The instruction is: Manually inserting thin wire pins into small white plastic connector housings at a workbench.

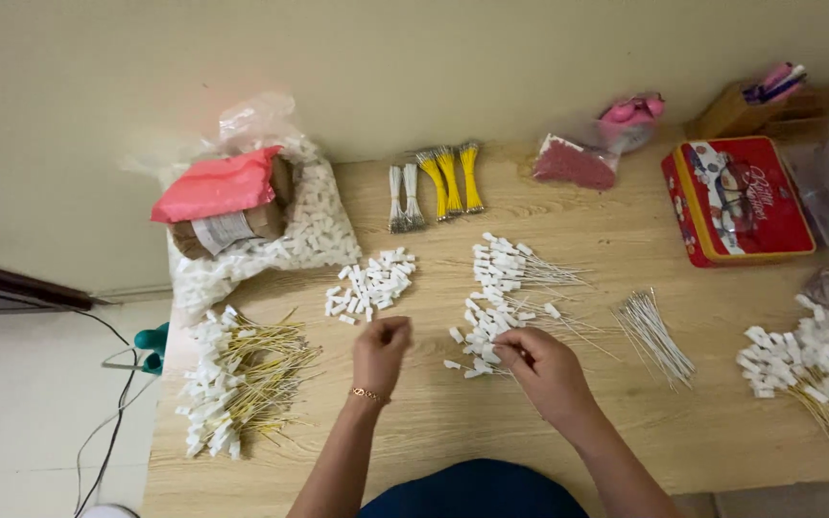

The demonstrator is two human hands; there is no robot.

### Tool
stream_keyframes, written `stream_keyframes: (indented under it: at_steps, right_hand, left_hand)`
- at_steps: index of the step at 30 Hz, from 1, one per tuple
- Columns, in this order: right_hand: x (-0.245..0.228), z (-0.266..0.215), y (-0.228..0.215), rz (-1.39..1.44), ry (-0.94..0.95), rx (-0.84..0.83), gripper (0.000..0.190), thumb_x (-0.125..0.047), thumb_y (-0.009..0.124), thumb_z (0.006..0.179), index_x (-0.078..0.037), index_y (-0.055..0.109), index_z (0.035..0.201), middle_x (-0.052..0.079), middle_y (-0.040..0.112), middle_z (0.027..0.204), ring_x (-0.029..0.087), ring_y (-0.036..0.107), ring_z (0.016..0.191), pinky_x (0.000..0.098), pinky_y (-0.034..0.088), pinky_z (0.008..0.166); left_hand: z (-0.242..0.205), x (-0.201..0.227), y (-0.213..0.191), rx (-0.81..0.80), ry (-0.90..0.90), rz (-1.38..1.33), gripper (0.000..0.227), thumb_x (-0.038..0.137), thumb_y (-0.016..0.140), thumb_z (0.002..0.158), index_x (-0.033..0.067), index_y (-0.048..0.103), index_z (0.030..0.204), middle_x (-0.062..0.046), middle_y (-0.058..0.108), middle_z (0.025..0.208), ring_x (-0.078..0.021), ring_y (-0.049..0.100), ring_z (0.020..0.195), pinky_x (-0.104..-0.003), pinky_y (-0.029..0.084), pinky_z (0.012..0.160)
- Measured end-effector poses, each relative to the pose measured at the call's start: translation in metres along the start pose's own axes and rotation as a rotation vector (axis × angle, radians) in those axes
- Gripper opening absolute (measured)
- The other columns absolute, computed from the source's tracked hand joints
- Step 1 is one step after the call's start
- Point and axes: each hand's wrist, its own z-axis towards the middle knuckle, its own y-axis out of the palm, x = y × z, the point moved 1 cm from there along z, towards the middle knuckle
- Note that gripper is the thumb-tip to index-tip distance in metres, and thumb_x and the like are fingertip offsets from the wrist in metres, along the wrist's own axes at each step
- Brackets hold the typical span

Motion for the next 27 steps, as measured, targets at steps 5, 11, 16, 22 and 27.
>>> stream_keyframes:
  at_steps: [5,11,16,22,27]
  right_hand:
    - [-0.022,-0.004,-0.001,-0.142,-0.084,0.01,0.018,-0.024,0.07,0.09,-0.015,0.079,0.103,-0.004,0.077,0.086,0.008,0.058,0.055,0.0245,0.044,0.05]
    - [-0.028,-0.01,-0.007,-0.299,-0.073,0.011,0.015,-0.03,0.064,0.093,-0.018,0.074,0.093,-0.007,0.075,0.077,0.01,0.06,0.055,0.0277,0.044,0.051]
    - [-0.029,-0.013,-0.007,-0.319,-0.057,-0.027,0.015,-0.03,0.064,0.094,-0.018,0.072,0.093,-0.007,0.072,0.075,0.01,0.059,0.054,0.0288,0.042,0.051]
    - [-0.033,-0.015,-0.009,-0.311,-0.103,0.026,0.015,-0.029,0.064,0.093,-0.017,0.073,0.09,-0.008,0.072,0.075,0.009,0.057,0.052,0.0274,0.042,0.049]
    - [-0.033,-0.013,-0.011,-0.357,-0.123,0.004,0.012,-0.028,0.066,0.091,-0.018,0.072,0.092,-0.009,0.075,0.083,0.008,0.061,0.056,0.0268,0.044,0.05]
  left_hand:
    - [-0.028,0.035,0.025,-0.381,-0.277,-0.613,0.019,-0.001,0.067,0.093,-0.0058,0.071,0.111,-0.017,0.072,0.096,-0.0239,0.069,0.085,-0.036,0.062,0.085]
    - [-0.041,0.047,0.031,-0.568,-0.256,-0.777,0.017,-0.001,0.068,0.093,-0.0046,0.07,0.109,-0.013,0.071,0.091,-0.0216,0.069,0.079,-0.034,0.06,0.08]
    - [-0.043,0.049,0.029,-0.576,-0.263,-0.736,0.018,-0.001,0.068,0.094,-0.0047,0.071,0.111,-0.013,0.071,0.093,-0.0197,0.068,0.08,-0.032,0.06,0.081]
    - [-0.04,0.044,0.029,-0.582,-0.253,-0.783,0.018,0.001,0.068,0.095,-0.0041,0.072,0.111,-0.012,0.07,0.088,-0.0201,0.067,0.077,-0.033,0.059,0.079]
    - [-0.041,0.038,0.032,-0.622,-0.244,-0.779,0.016,0.003,0.068,0.096,-0.0033,0.071,0.11,-0.011,0.07,0.089,-0.0189,0.067,0.08,-0.034,0.06,0.082]
